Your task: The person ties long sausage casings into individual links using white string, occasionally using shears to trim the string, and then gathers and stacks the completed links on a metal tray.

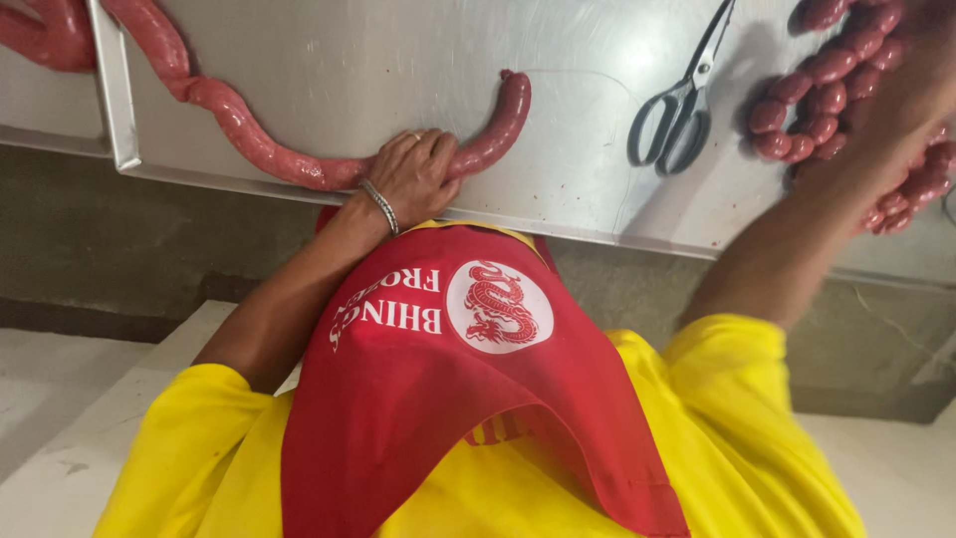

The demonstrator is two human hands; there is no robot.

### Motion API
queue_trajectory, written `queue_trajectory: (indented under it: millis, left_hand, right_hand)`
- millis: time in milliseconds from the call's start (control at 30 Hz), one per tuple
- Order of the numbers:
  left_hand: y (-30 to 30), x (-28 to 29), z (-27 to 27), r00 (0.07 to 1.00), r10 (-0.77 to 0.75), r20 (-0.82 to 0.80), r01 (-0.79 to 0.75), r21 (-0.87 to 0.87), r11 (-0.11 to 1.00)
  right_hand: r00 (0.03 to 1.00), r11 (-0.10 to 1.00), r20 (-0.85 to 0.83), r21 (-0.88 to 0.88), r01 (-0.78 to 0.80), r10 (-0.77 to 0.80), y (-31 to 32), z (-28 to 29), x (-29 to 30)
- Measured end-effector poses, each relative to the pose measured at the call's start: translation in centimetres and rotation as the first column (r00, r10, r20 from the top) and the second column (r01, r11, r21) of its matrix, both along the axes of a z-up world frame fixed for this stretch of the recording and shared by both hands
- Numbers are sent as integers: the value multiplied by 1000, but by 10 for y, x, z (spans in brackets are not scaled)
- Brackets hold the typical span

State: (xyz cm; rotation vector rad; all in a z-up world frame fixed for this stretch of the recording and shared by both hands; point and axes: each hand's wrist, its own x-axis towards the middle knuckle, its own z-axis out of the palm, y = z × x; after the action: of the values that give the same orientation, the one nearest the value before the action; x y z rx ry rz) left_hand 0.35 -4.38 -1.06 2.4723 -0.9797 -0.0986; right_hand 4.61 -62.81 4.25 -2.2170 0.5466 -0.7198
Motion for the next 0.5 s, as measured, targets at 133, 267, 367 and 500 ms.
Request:
queue_trajectory:
  millis: [133, 267, 367, 500]
  left_hand:
    - [-5, 11, 24, 933, 14, -359, -3, 32, 999]
    - [-5, 9, 27, 982, -28, -187, 18, -57, 998]
    - [-4, 6, 18, 996, -65, -59, 60, -78, 995]
    - [5, 1, 9, 995, -82, 63, 88, -103, 991]
  right_hand:
    - [945, 792, 182, 515, -327, 272, 150, -22, -57]
    - [909, 678, 78, 641, -360, 409, 278, -8, -98]
    - [901, 835, -181, 481, -269, 395, 319, 19, -116]
    - [919, 874, -261, 462, -150, 296, 340, 27, -113]
